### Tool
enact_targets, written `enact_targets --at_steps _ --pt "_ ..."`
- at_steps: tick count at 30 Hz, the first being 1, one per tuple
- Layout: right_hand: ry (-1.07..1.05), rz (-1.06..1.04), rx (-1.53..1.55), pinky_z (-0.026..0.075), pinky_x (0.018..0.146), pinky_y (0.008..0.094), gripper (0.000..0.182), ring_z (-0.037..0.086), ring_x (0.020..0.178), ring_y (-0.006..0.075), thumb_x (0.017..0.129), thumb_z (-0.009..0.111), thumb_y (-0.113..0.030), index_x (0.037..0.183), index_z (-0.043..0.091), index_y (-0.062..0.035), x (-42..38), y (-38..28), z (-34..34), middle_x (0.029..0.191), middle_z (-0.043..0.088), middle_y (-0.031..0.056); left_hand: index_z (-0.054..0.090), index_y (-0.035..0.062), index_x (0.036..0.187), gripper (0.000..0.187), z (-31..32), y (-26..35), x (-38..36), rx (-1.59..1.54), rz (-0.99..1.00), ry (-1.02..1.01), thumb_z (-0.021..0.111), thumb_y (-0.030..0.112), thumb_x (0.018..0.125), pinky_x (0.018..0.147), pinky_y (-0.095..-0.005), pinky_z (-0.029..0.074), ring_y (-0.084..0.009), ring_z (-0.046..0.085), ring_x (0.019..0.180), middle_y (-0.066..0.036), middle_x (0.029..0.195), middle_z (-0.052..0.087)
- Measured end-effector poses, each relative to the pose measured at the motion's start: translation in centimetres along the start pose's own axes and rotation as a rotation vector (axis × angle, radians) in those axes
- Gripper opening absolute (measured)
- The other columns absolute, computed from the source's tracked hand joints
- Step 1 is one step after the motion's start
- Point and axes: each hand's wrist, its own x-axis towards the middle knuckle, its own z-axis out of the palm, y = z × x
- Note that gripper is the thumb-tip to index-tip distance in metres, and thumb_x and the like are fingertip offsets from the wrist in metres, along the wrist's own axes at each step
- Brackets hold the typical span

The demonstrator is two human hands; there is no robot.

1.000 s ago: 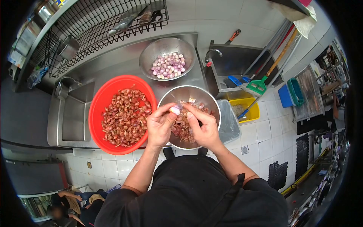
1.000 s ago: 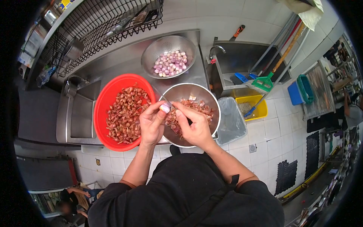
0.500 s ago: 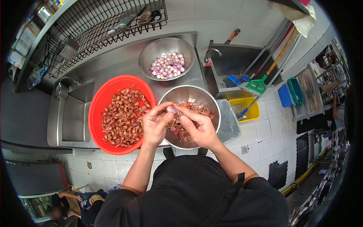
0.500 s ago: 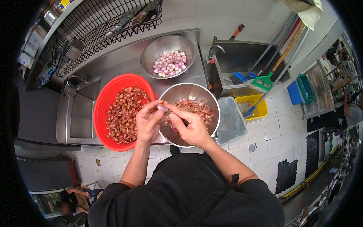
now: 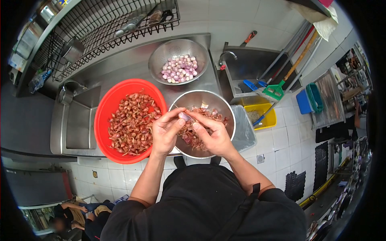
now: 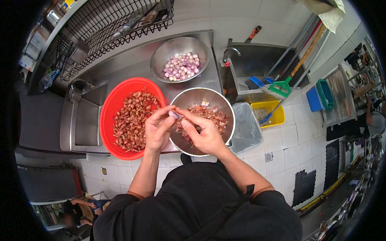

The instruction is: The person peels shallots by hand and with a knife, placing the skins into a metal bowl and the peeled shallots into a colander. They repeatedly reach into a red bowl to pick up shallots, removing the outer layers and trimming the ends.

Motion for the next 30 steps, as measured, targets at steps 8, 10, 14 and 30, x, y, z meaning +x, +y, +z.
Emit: enact_targets --at_steps 8,10,14,30 --pt "0.090 0.111 0.079 0.045 0.100 0.0288 0.033 0.059 0.116 0.0158 0.099 0.055 -0.008 0.130 0.059 0.0041 -0.4 0.1 0.5 0.124 0.066 0.0134 0.057 -0.0067 0.126 0.033 0.1 -1.1 0.1 -0.020 -0.005 0.029 0.061 -0.001 0.094 0.089 -0.0298 0.053 -0.0167 0.066 0.100 -0.013 0.110 0.067" --pt "0.126 0.185 0.121 0.045 0.100 0.0287 0.033 0.060 0.115 0.0156 0.099 0.055 -0.008 0.130 0.059 0.0039 -0.5 -0.2 0.4 0.123 0.067 0.0131 0.056 -0.0053 0.126 0.032 0.3 -0.4 0.1 -0.110 -0.063 -0.006 0.059 0.001 0.095 0.087 -0.0297 0.054 -0.0166 0.065 0.099 -0.014 0.113 0.065" --pt "0.129 0.138 0.051 0.045 0.099 0.0285 0.031 0.061 0.112 0.0152 0.099 0.055 -0.008 0.128 0.060 0.0045 -0.4 -0.5 0.1 0.121 0.067 0.0138 0.053 -0.0022 0.130 0.033 0.1 -0.4 0.1 -0.251 -0.121 -0.079 0.053 0.003 0.098 0.081 -0.0288 0.054 -0.0159 0.064 0.094 -0.016 0.116 0.063" --pt "0.021 0.005 -0.138 0.048 0.094 0.0308 0.041 0.064 0.110 0.0187 0.096 0.058 -0.009 0.136 0.053 0.0025 -1.5 -0.3 -0.4 0.124 0.065 0.0184 0.059 -0.0039 0.119 0.034 0.1 -1.2 -0.3 -0.006 0.017 -0.006 0.068 -0.008 0.087 0.084 -0.0277 0.056 -0.0159 0.066 0.100 -0.012 0.108 0.067"
